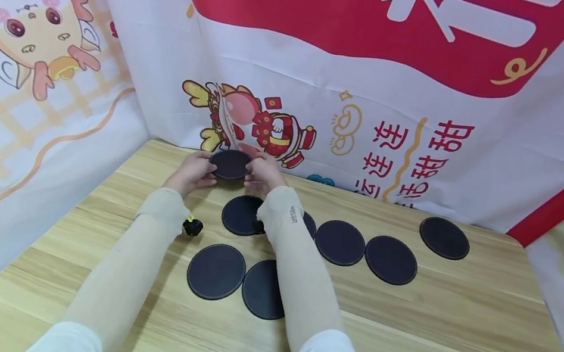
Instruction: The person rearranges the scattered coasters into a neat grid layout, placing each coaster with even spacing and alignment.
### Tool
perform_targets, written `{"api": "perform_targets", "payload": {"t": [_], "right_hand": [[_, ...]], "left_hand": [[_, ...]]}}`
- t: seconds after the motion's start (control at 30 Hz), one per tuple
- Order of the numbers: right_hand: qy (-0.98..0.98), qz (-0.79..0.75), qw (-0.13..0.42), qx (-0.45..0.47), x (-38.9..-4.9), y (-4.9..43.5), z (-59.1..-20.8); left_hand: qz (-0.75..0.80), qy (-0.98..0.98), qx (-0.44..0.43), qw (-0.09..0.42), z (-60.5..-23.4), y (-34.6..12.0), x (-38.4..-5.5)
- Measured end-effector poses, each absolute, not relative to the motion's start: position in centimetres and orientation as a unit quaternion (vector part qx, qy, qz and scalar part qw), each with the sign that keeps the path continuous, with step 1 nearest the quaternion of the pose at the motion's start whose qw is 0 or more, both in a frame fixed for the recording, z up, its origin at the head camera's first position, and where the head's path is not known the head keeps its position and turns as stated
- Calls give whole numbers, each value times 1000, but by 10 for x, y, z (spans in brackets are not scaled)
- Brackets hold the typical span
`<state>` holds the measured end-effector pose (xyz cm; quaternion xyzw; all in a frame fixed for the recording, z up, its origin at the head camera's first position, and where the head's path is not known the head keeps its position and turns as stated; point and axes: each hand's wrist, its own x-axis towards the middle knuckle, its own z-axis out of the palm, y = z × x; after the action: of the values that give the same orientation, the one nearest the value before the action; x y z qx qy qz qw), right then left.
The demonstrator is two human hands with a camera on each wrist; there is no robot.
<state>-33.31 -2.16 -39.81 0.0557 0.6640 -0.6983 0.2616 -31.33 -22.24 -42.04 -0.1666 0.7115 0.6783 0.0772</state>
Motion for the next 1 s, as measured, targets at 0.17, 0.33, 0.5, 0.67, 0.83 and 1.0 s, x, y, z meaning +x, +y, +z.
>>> {"api": "perform_targets", "payload": {"t": [0.17,0.33,0.5,0.67,0.83,1.0], "right_hand": [[641,-723,250,67,-329,-20,-393],[647,-723,236,60,-324,-16,-387],[680,-700,213,49,-320,-12,-383],[719,-669,188,16,-313,-7,-384],[737,-658,154,-30,-305,1,-384],[733,-666,129,-51,-295,12,-381]], "left_hand": [[715,679,-144,80,-407,-219,-310],[714,687,-112,67,-397,-211,-305],[704,700,-105,61,-391,-205,-299],[702,703,-103,59,-388,-201,-296],[709,695,-99,60,-383,-195,-291],[710,697,-79,67,-375,-188,-283]]}}
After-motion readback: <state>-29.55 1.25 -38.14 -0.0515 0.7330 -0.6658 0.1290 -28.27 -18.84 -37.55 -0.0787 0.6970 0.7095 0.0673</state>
